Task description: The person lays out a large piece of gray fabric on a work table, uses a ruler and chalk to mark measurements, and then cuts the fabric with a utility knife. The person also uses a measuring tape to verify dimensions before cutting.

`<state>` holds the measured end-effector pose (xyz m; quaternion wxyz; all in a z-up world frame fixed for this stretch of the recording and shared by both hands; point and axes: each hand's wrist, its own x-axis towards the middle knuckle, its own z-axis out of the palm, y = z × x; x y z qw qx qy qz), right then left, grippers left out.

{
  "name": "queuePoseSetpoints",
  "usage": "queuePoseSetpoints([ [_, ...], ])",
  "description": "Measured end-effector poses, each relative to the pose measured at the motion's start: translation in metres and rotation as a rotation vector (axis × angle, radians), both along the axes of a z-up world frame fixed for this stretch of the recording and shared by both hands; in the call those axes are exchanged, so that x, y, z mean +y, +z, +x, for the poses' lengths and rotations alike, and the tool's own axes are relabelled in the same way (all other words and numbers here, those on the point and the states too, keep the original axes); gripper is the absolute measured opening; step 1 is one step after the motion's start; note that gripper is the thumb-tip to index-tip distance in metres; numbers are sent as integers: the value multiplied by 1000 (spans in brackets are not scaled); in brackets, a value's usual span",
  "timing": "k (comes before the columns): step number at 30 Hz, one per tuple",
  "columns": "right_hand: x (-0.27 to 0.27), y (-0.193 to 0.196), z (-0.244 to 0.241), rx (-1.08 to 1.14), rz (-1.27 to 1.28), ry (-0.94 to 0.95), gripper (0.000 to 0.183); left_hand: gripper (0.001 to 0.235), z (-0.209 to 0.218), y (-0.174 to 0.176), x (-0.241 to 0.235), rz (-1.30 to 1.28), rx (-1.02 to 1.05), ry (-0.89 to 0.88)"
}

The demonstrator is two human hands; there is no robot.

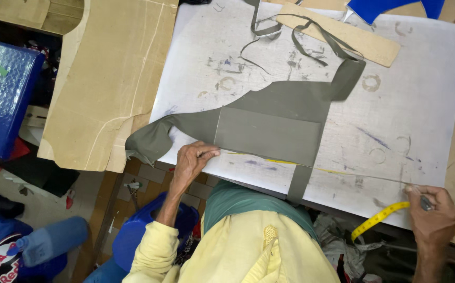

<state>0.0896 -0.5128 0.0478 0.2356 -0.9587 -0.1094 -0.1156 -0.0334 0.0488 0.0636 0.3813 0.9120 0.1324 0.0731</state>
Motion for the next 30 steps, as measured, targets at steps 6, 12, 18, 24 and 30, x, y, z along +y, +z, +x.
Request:
queuePoseSetpoints([
  [6,17,1,13,459,818,-133,14,25,17,-26,11,-506,2,88],
  [12,-6,-19,36,337,622,-199,20,23,36,-48,8,-352,-36,165],
  [18,-38,-53,52,323,1047,-29,14,25,58,-60,-8,-607,-108,424],
  [24,-23,-25,54,359,1206,-94,5,30,65,-69,-20,-361,-165,482],
  [30,7,-5,57,296,637,-229,13,25,72,-72,-21,-278,-195,488],
])
